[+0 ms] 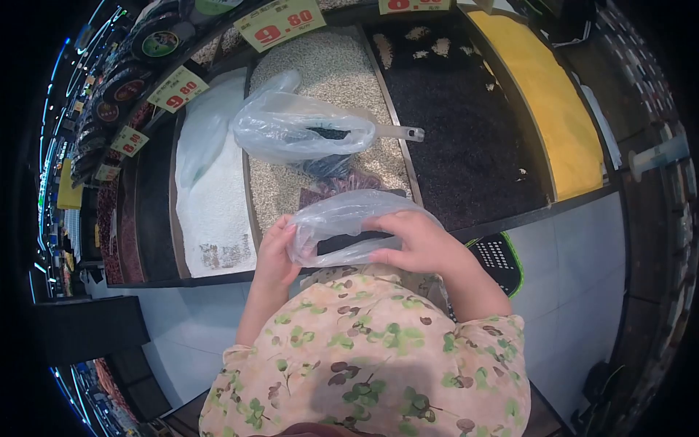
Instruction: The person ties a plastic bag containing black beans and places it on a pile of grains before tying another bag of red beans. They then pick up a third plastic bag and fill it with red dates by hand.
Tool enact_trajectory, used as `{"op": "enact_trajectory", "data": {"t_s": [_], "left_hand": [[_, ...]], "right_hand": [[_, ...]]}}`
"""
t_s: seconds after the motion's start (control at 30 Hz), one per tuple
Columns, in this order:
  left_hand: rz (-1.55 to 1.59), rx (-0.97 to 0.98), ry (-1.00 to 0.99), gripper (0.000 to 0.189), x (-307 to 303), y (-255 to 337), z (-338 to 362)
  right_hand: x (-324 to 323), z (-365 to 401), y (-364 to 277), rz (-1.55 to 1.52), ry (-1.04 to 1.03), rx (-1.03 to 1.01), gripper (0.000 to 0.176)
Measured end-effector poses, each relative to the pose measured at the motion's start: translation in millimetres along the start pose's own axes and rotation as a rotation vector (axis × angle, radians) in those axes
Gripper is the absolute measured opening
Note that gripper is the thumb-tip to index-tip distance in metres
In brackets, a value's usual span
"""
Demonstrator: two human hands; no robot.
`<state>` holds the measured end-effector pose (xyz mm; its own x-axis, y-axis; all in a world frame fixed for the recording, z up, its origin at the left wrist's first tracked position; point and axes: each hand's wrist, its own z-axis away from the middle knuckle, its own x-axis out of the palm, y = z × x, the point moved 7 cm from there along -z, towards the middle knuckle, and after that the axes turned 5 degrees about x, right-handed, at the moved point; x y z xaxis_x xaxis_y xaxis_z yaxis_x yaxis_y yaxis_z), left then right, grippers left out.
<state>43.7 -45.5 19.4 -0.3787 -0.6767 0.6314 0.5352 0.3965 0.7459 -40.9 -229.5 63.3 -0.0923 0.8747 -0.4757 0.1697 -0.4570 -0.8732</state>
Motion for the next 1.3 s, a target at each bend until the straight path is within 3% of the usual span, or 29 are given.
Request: {"op": "enact_trajectory", "data": {"t_s": [0.1,0.17,0.2,0.27,0.3,0.43,0.5,0.57,0.6,0.7,0.93,1.07,1.13,1.3], "left_hand": [[-0.024,-0.018,-0.020,0.007,16,1,1],[-0.037,-0.023,-0.040,0.007,27,1,-1],[-0.038,-0.027,-0.053,0.007,33,2,-2],[-0.154,-0.020,-0.115,0.008,44,5,-3],[-0.156,-0.024,-0.131,0.008,48,5,-4],[-0.302,0.036,-0.275,0.024,68,6,-6],[-0.290,0.059,-0.341,0.031,75,6,-8],[-0.598,0.192,-0.401,0.042,77,8,-11],[-0.599,0.187,-0.411,0.042,79,5,-13],[-1.046,0.274,-0.547,0.053,93,-7,-17],[-1.407,0.438,-0.592,0.056,109,-36,-31],[-1.469,0.566,-0.568,0.055,120,-39,-43],[-1.508,0.724,-0.500,0.053,130,-32,-52],[-1.637,0.776,-0.505,0.050,158,-41,-75]], "right_hand": [[27,-8,-26,-0.093,-0.030,-0.063,0.050],[65,-8,-22,-0.002,-0.435,0.256,0.047],[72,-10,-19,0.001,-0.422,0.261,0.047],[77,-21,-15,0.014,-0.191,0.036,0.041],[87,-20,5,0.098,-0.323,0.227,0.036],[68,-10,9,-0.024,-0.071,0.080,0.028],[40,-5,10,-0.501,0.136,0.159,0.018],[18,2,19,-0.577,0.129,0.146,0.020],[6,4,23,-0.657,0.110,0.129,0.023],[-38,2,39,-0.843,0.267,0.146,0.024],[-85,-16,122,-1.352,0.633,0.388,0.023],[-88,-22,132,-1.357,0.574,0.429,0.026],[-90,-26,136,-1.353,0.550,0.427,0.028],[-94,-32,135,-1.346,0.474,0.421,0.031]]}}
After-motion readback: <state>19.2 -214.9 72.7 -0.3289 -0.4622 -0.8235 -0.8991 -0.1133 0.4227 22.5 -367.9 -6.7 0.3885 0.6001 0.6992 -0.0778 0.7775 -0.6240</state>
